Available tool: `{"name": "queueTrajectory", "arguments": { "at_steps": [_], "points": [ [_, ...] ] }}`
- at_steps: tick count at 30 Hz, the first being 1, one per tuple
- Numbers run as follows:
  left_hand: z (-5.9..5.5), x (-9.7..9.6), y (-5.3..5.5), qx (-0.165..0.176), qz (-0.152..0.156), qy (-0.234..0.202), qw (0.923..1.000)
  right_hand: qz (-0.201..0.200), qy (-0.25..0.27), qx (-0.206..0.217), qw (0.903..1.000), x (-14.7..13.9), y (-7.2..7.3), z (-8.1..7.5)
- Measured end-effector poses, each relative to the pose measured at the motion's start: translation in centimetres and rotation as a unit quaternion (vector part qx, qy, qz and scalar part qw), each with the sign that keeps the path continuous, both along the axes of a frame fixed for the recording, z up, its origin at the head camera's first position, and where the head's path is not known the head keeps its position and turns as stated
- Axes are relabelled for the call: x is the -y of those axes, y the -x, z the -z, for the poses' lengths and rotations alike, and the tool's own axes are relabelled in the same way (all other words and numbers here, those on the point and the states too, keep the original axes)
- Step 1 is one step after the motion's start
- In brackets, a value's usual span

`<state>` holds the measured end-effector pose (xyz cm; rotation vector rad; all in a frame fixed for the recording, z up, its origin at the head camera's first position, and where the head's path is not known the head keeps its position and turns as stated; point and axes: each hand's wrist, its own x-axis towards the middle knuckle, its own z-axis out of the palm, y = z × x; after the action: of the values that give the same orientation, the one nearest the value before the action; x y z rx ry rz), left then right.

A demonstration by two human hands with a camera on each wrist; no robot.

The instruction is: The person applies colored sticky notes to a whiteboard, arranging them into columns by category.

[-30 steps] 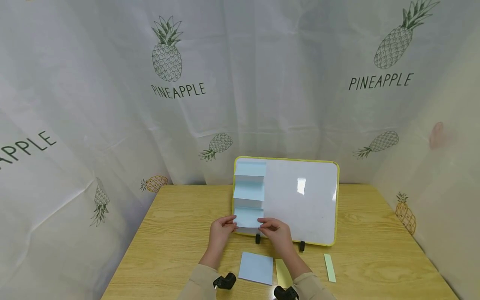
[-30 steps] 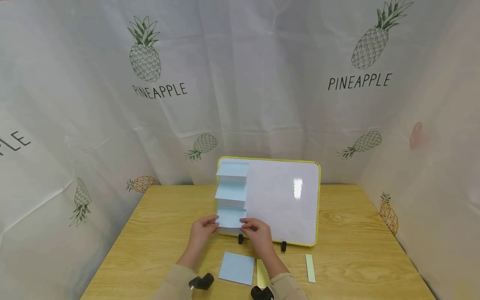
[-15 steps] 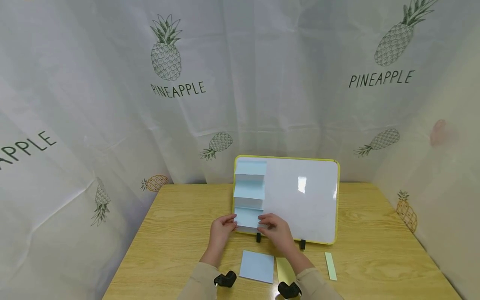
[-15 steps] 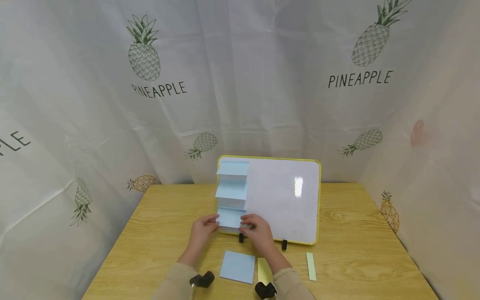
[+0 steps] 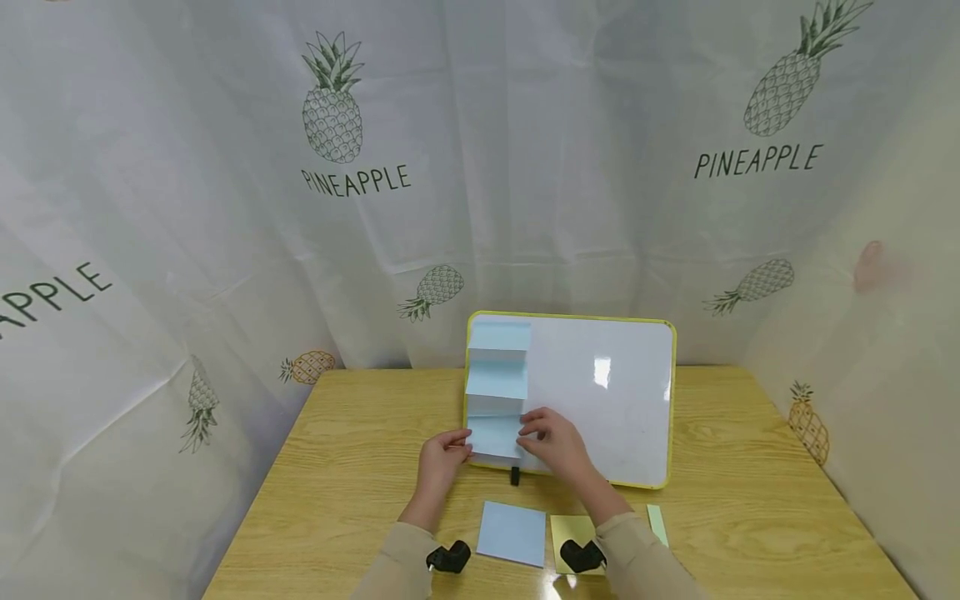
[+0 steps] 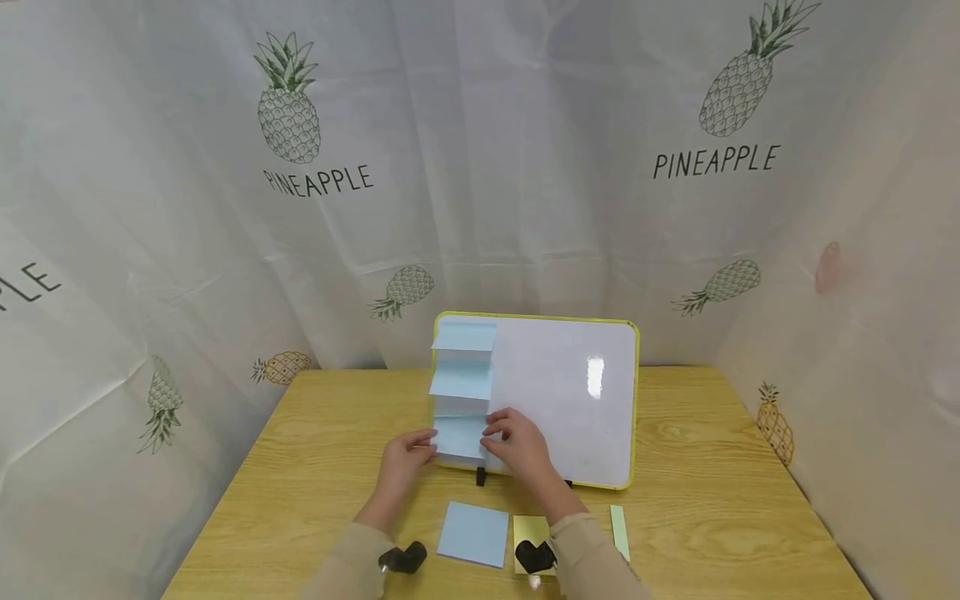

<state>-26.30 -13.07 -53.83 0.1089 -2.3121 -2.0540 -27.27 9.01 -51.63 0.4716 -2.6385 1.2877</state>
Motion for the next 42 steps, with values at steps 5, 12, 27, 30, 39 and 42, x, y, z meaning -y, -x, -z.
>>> {"name": "queueTrajectory", "arguments": {
  "at_steps": [5,12,27,30,39,42],
  "points": [
    [0.1,0.1,0.1,0.001,0.001,-0.002,1.0,0.0,-0.003,-0.013,0.9999,0.1,0.5,0.0],
    [0.3,0.1,0.2,-0.008,0.002,0.003,1.0,-0.025,-0.075,-0.06,0.9951,0.6,0.8,-0.4],
    [0.3,0.2,0.1,-0.007,-0.005,-0.013,0.9999,-0.065,-0.166,-0.122,0.9764,2.5,1.9,-0.7],
    [0.4,0.7,-0.1,-0.014,-0.015,-0.002,0.9998,-0.07,-0.173,-0.122,0.9747,2.9,2.1,-0.9],
    [0.1,2.5,-0.8,-0.024,-0.041,0.034,0.9983,-0.08,-0.214,-0.122,0.9659,4.1,2.7,-1.4],
    [0.0,2.9,-1.1,-0.023,-0.04,0.034,0.9983,-0.085,-0.214,-0.13,0.9644,4.5,2.9,-1.4]
  ]
}}
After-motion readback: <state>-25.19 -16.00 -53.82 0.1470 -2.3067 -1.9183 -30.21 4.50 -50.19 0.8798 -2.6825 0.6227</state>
